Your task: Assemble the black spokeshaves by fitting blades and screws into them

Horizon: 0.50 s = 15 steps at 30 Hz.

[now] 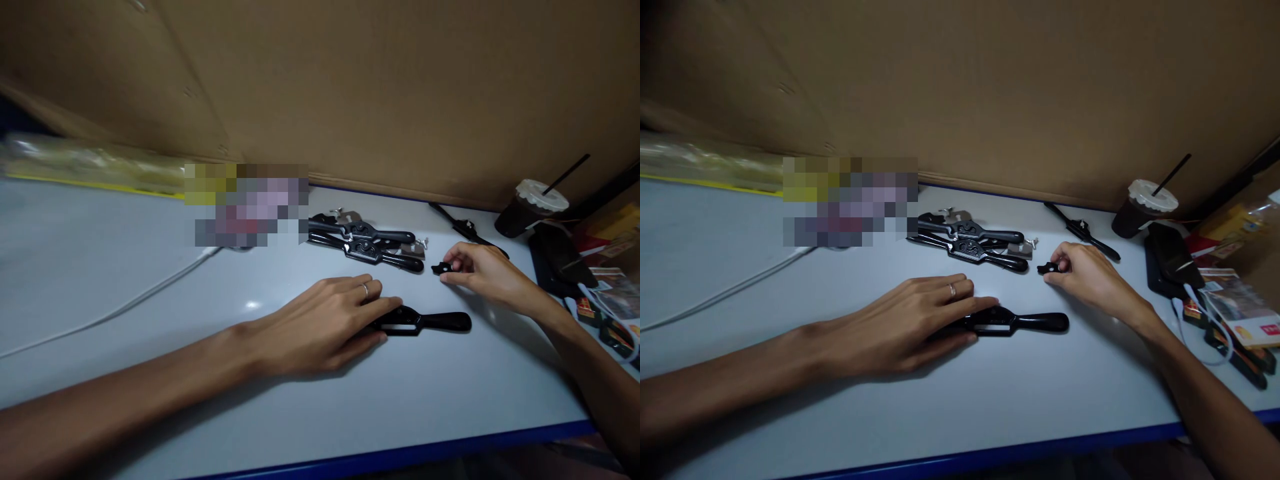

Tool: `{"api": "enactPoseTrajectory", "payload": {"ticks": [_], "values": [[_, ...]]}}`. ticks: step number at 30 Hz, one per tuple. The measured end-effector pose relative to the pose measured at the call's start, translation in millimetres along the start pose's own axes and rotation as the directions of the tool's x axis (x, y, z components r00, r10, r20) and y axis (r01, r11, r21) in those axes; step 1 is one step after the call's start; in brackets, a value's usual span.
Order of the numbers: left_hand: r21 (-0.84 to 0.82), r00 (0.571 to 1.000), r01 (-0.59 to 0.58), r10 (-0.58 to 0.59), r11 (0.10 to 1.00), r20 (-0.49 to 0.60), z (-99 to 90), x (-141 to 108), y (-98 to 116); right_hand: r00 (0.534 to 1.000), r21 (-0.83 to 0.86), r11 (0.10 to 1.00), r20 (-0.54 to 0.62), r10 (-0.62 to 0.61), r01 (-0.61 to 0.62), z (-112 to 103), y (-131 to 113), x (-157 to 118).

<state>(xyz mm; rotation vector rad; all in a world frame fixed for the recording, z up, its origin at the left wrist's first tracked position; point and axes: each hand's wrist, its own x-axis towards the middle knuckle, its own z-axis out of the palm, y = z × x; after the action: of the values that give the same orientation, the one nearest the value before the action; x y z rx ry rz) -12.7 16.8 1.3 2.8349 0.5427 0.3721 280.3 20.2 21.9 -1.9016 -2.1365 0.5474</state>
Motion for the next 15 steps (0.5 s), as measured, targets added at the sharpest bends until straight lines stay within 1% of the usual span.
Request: {"api": "enactPoseTrajectory", "payload": {"ticks": [5,7,9,12,14,15], "values": [[0.002,1.000,0.002,-0.002,1.000,0.002,0.5,-0.8,-0.6,1.000,0.030,1.000,0.006,0.002,-0.002,1.1,0.5,1.0],[0.002,1.000,-0.003,0.003,1.000,-0.002,1.1,-1.2,-0.9,1.000,0.081,0.996,-0.001,-0.025,0.025,3.2,0.5,0.9],[0.000,1.000,-0.003,0.003,1.000,-0.004,1.6,-1.5,-0.9,0.997,0.152,0.985,-0.038,-0.071,0.076,5.9,-2.3,-0.2],[-0.002,1.000,0.001,-0.001,1.000,0.003,1.9,-1.4,-0.8,0.988,0.295,0.944,-0.096,-0.122,0.146,10.0,-15.5,-5.8],[0.001,1.000,0.002,-0.002,1.000,0.009,1.9,-1.1,-0.7,0.982,0.389,0.903,-0.113,-0.151,0.184,12.6,-29.0,-12.7],[0.004,1.000,0.001,-0.001,1.000,0.010,1.9,-0.9,-0.8,0.978,0.410,0.889,-0.119,-0.169,0.204,14.0,-35.9,-16.6]]}}
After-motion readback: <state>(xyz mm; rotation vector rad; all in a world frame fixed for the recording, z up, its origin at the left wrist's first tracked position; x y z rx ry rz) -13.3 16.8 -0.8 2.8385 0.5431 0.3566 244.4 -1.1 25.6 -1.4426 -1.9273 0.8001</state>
